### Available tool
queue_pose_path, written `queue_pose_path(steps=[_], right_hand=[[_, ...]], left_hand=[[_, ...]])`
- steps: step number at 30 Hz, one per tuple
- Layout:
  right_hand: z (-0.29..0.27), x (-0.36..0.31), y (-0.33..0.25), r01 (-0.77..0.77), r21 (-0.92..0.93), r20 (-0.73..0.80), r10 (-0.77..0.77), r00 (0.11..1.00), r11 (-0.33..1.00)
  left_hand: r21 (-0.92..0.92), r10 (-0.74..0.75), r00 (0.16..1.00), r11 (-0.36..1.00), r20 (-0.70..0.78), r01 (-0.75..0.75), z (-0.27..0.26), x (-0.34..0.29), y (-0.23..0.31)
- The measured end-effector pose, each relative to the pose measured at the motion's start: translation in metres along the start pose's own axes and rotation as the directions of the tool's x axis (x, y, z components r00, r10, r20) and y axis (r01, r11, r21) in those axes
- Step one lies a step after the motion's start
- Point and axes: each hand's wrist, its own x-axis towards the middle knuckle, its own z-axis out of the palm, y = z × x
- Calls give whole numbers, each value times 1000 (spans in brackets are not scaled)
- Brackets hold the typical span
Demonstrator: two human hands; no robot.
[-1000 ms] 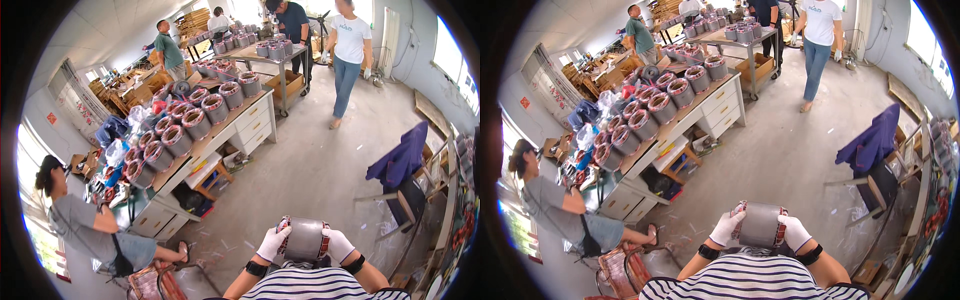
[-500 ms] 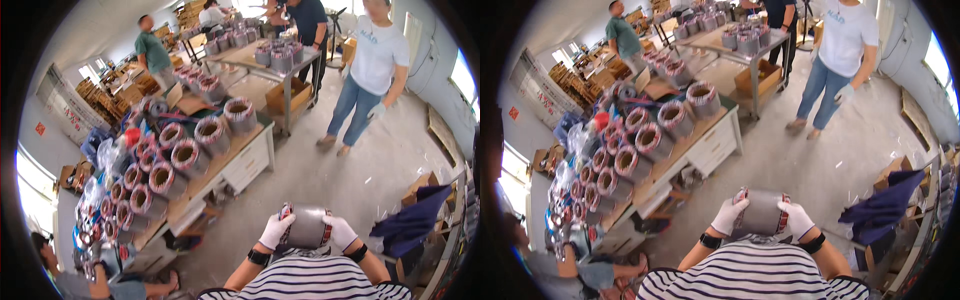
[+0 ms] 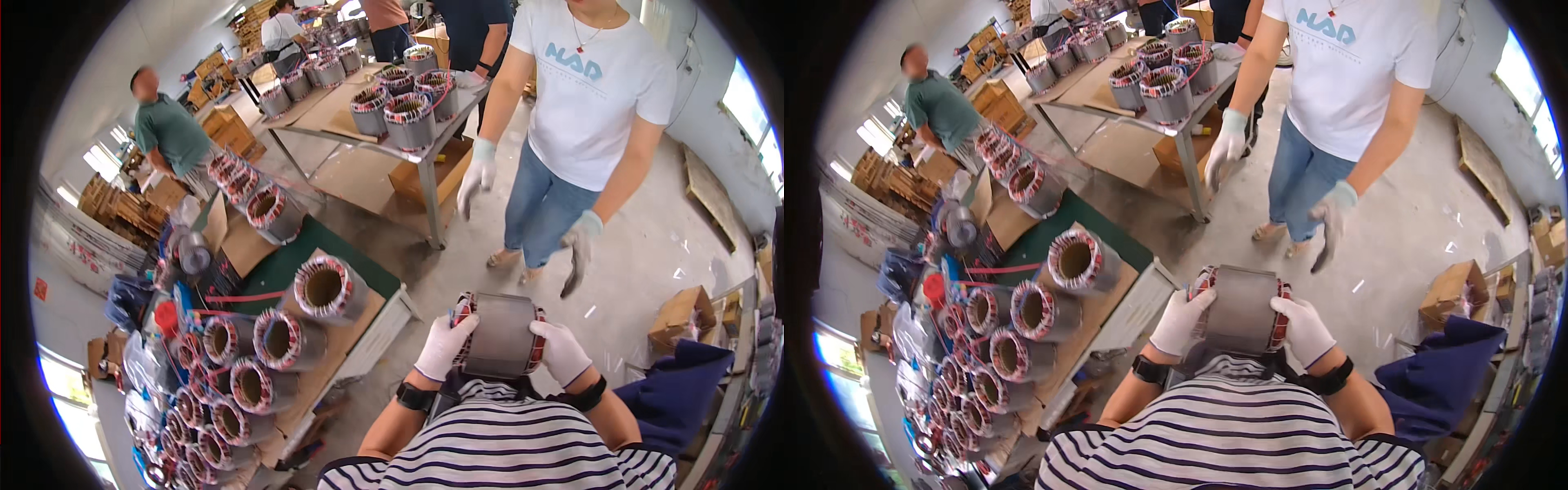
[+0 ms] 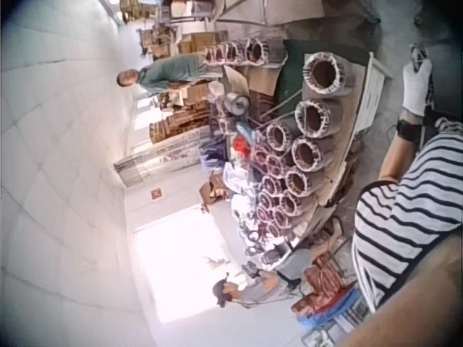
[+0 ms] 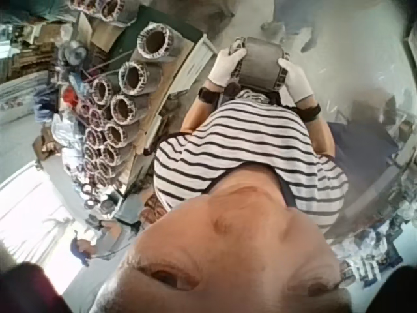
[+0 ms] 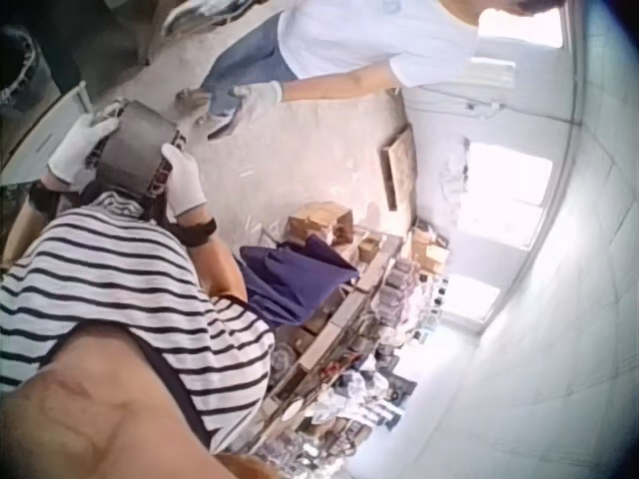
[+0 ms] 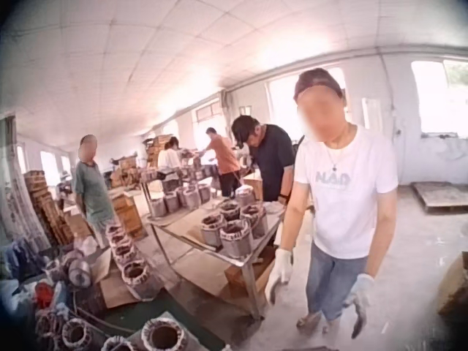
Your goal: Manually shaping and wiring copper windings inside a motor stator using a mallet and assembly tools.
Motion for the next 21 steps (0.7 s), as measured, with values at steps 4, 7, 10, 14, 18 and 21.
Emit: queue_pose_path(steps=[4, 7, 10, 14, 18, 21], right_hand=[[3, 58, -49, 79, -32, -32, -80, 996, 996], [9, 97, -78, 149, -6, -81, -149, 986, 989], [10, 125, -106, 159, 55, -50, -157, 986, 986], [41, 169, -132, 331, 253, -216, -281, 935, 909], [19, 216, -147, 501, 172, -231, -460, 857, 848], [16, 234, -153, 504, -39, -363, -482, 797, 863]], left_hand=[[178, 85, 996, 981, -15, -81, 19, 54, 59], [303, 186, 982, 938, -28, -169, 29, 96, 94], [333, 194, 981, 924, 15, -188, 28, 137, 122], [334, 343, 931, 869, 128, -366, 26, 220, 130], [438, 229, 930, 832, 289, -341, 49, 294, 173], [325, 235, 892, 870, 386, -370, 60, 355, 180]])
